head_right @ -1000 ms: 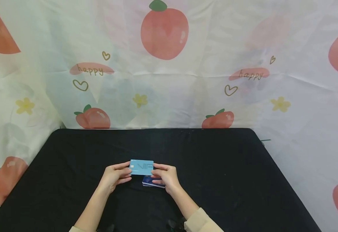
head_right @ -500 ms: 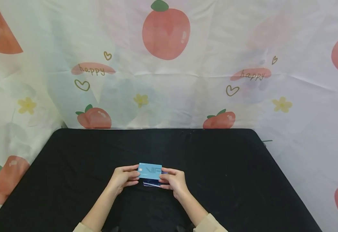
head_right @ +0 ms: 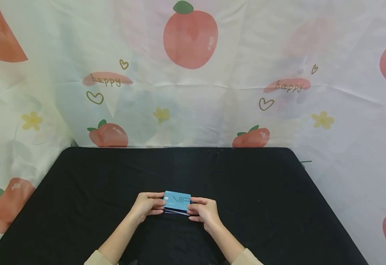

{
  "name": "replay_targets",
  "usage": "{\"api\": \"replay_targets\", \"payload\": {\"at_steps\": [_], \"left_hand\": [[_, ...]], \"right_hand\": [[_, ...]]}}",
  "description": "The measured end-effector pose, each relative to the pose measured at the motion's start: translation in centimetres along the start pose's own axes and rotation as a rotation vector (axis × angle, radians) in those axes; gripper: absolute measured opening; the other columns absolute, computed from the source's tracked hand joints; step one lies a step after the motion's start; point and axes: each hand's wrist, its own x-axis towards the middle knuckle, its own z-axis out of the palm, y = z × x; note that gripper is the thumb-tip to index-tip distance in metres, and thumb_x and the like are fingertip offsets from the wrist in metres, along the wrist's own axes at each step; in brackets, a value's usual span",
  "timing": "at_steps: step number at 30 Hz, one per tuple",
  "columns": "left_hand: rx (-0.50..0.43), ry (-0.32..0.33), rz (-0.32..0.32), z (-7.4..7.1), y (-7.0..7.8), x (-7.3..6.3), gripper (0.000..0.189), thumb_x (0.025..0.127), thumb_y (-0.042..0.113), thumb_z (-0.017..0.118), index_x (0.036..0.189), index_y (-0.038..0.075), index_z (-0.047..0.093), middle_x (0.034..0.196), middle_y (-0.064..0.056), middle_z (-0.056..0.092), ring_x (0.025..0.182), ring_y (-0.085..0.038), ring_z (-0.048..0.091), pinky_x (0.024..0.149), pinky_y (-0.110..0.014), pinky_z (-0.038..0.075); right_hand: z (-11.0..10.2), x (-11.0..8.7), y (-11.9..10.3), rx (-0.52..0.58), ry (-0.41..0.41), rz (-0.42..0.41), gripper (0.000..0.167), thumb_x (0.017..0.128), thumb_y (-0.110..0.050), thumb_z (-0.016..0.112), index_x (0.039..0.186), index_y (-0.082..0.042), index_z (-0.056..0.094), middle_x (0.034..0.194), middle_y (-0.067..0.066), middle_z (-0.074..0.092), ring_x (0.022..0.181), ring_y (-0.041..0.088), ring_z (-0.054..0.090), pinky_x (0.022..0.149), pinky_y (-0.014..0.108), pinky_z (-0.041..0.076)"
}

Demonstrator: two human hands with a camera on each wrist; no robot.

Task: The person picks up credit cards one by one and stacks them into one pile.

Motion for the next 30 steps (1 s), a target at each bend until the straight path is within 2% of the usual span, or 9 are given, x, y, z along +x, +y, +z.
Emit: {"api": "replay_targets", "payload": {"at_steps": [4, 9, 16, 22, 30], "left_hand": [[0.019, -0.013, 0.015, 0.05, 0.02, 0.01, 0.037, 0.077, -0.003, 0.067, 0.114, -0.003, 0.062, 0.085, -0.011, 0.068, 0.057, -0.01, 0.062, 0.057, -0.027, 0.057], [0.047, -0.008, 0.026, 0.18, 0.09, 0.15, 0.034, 0.075, -0.005, 0.067, 0.11, -0.004, 0.064, 0.079, -0.009, 0.067, 0.054, -0.008, 0.06, 0.053, -0.024, 0.055], [0.085, -0.021, 0.008, 0.23, -0.1, 0.39, 0.031, 0.076, -0.006, 0.067, 0.107, -0.006, 0.065, 0.08, -0.01, 0.068, 0.051, -0.007, 0.059, 0.051, -0.022, 0.054], [0.104, -0.031, 0.009, 0.36, -0.07, 0.49, 0.03, 0.076, -0.006, 0.067, 0.107, -0.007, 0.065, 0.075, -0.009, 0.067, 0.05, -0.007, 0.059, 0.051, -0.022, 0.055], [0.135, -0.023, 0.01, 0.63, -0.02, 0.69, 0.029, 0.076, -0.006, 0.067, 0.104, -0.007, 0.065, 0.078, -0.012, 0.067, 0.05, -0.007, 0.059, 0.051, -0.021, 0.054]], "right_hand": [[-0.18, -0.1, 0.11, 0.01, -0.014, -0.007, 0.033, 0.077, -0.004, 0.07, 0.108, 0.007, 0.063, 0.079, 0.01, 0.069, 0.065, 0.018, 0.067, 0.057, 0.03, 0.057], [-0.02, 0.2, 0.47, -0.001, 0.024, 0.015, 0.035, 0.075, 0.0, 0.07, 0.108, 0.008, 0.062, 0.078, 0.011, 0.069, 0.063, 0.019, 0.067, 0.056, 0.032, 0.057], [0.08, 0.34, 0.6, -0.01, 0.043, 0.032, 0.034, 0.076, 0.003, 0.068, 0.108, 0.01, 0.062, 0.076, 0.013, 0.068, 0.06, 0.02, 0.066, 0.055, 0.032, 0.057], [-0.04, 0.46, 0.75, -0.018, 0.045, 0.005, 0.032, 0.075, 0.004, 0.068, 0.106, 0.011, 0.062, 0.074, 0.014, 0.067, 0.058, 0.02, 0.066, 0.055, 0.031, 0.057], [0.09, 0.29, 0.6, -0.035, 0.075, 0.014, 0.03, 0.074, 0.004, 0.069, 0.103, 0.012, 0.063, 0.073, 0.014, 0.067, 0.056, 0.018, 0.065, 0.054, 0.029, 0.056]]}}
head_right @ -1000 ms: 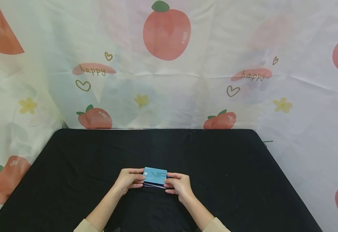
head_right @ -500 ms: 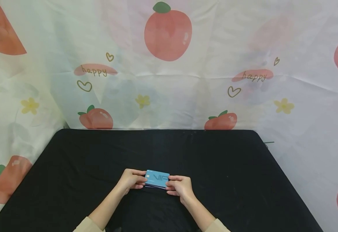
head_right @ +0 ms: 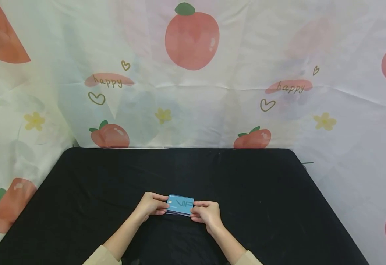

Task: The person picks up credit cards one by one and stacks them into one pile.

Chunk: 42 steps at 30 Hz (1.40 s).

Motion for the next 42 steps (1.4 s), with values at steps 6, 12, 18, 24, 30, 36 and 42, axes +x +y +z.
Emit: {"api": "replay_targets", "payload": {"at_steps": [6, 12, 18, 24, 30, 36, 42], "left_hand": [[0.025, 0.016, 0.0, 0.07, -0.04, 0.23, 0.027, 0.075, -0.007, 0.068, 0.101, -0.007, 0.067, 0.078, -0.013, 0.067, 0.049, -0.007, 0.059, 0.049, -0.02, 0.053], [0.044, 0.028, 0.017, 0.12, 0.04, 0.31, 0.026, 0.074, -0.007, 0.069, 0.1, -0.007, 0.068, 0.079, -0.014, 0.067, 0.049, -0.007, 0.059, 0.049, -0.021, 0.054], [0.05, 0.034, 0.037, 0.18, 0.17, 0.25, 0.026, 0.072, -0.008, 0.07, 0.098, -0.007, 0.068, 0.076, -0.014, 0.067, 0.046, -0.006, 0.058, 0.047, -0.021, 0.053], [0.076, 0.044, 0.065, 0.22, 0.12, 0.2, 0.025, 0.071, -0.009, 0.07, 0.096, -0.006, 0.069, 0.073, -0.014, 0.067, 0.045, -0.007, 0.058, 0.046, -0.021, 0.053], [0.092, 0.053, 0.074, 0.24, 0.01, 0.21, 0.024, 0.071, -0.007, 0.071, 0.095, -0.005, 0.07, 0.068, -0.012, 0.066, 0.043, -0.008, 0.057, 0.044, -0.022, 0.052], [0.174, 0.09, 0.103, 0.14, -0.15, 0.05, 0.023, 0.07, -0.002, 0.074, 0.093, 0.0, 0.072, 0.062, -0.008, 0.065, 0.039, -0.008, 0.054, 0.038, -0.02, 0.048], [0.159, 0.093, 0.103, 0.01, -0.27, -0.09, 0.024, 0.07, -0.001, 0.074, 0.094, 0.001, 0.072, 0.062, -0.008, 0.065, 0.039, -0.008, 0.054, 0.037, -0.018, 0.046]], "right_hand": [[-0.02, 0.18, 0.11, -0.007, -0.002, 0.01, 0.03, 0.074, 0.005, 0.069, 0.102, 0.012, 0.063, 0.073, 0.014, 0.067, 0.056, 0.016, 0.065, 0.054, 0.028, 0.056], [-0.11, 0.13, 0.04, -0.03, -0.007, -0.007, 0.029, 0.075, 0.004, 0.069, 0.102, 0.012, 0.063, 0.074, 0.015, 0.067, 0.056, 0.017, 0.065, 0.054, 0.027, 0.056], [-0.13, 0.25, 0.16, -0.039, 0.0, -0.022, 0.027, 0.073, 0.007, 0.069, 0.1, 0.012, 0.064, 0.074, 0.016, 0.067, 0.054, 0.018, 0.065, 0.052, 0.027, 0.055], [-0.08, 0.43, 0.25, -0.054, 0.011, -0.031, 0.026, 0.071, 0.01, 0.068, 0.097, 0.011, 0.065, 0.072, 0.016, 0.067, 0.051, 0.018, 0.063, 0.05, 0.027, 0.055], [-0.09, 0.37, 0.26, -0.077, 0.008, -0.058, 0.024, 0.072, 0.009, 0.069, 0.096, 0.011, 0.066, 0.071, 0.016, 0.066, 0.051, 0.018, 0.063, 0.05, 0.027, 0.055], [-0.15, 0.35, 0.31, -0.096, -0.002, -0.073, 0.023, 0.072, 0.007, 0.07, 0.095, 0.011, 0.065, 0.071, 0.016, 0.067, 0.052, 0.018, 0.063, 0.05, 0.028, 0.055], [-0.11, 0.4, 0.25, -0.112, 0.005, -0.062, 0.024, 0.072, 0.006, 0.071, 0.095, 0.01, 0.066, 0.072, 0.016, 0.067, 0.051, 0.019, 0.063, 0.05, 0.029, 0.055]]}}
